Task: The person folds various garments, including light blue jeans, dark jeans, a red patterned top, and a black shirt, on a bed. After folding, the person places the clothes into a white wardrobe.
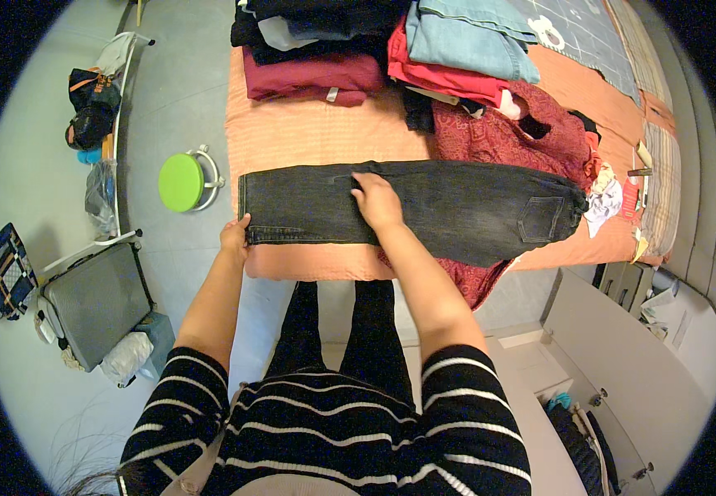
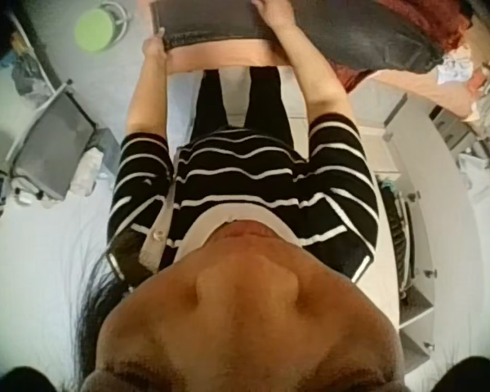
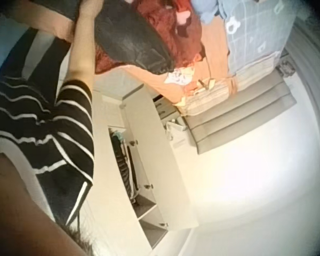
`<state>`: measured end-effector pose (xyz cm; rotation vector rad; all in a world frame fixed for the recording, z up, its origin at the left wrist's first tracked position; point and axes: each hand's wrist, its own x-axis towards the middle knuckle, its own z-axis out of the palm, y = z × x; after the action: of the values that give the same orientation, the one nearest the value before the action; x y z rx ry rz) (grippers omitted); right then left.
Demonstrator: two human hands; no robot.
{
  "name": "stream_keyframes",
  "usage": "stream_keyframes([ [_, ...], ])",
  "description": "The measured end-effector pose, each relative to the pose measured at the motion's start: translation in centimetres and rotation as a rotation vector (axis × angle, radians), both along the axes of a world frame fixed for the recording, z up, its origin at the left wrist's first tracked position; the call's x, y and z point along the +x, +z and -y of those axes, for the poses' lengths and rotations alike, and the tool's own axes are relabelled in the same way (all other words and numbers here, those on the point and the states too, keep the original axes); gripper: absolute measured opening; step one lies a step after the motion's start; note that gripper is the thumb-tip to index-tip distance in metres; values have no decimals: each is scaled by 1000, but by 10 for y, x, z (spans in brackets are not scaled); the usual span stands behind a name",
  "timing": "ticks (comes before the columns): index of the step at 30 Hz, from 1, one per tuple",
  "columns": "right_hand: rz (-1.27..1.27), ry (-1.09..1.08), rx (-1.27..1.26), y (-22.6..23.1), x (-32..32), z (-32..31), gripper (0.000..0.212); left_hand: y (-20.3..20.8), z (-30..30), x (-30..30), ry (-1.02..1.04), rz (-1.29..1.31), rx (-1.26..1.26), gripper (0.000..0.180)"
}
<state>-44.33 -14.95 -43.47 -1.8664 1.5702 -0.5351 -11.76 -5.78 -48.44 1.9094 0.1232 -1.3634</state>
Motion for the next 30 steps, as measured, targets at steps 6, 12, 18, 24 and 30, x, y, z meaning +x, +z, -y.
stream_keyframes([
  [6, -332, -65, 145, -41, 50, 21, 14, 45, 3, 3, -133, -83, 55, 17],
  [12, -114, -29, -128, -8, 37, -18, 9, 44, -9, 24, -209, -134, 62, 19],
  [18, -135, -170, -110, 57, -18, -149, 9, 66, -18, 42, -383, -180, -121, 14],
  [24, -855, -74, 825, 51, -64, -326, 21, 87, -21, 35, -580, -274, -137, 23],
  [30, -192, -460, 663, 75, -31, -280, 41, 105, -9, 6, -516, -427, -329, 47],
])
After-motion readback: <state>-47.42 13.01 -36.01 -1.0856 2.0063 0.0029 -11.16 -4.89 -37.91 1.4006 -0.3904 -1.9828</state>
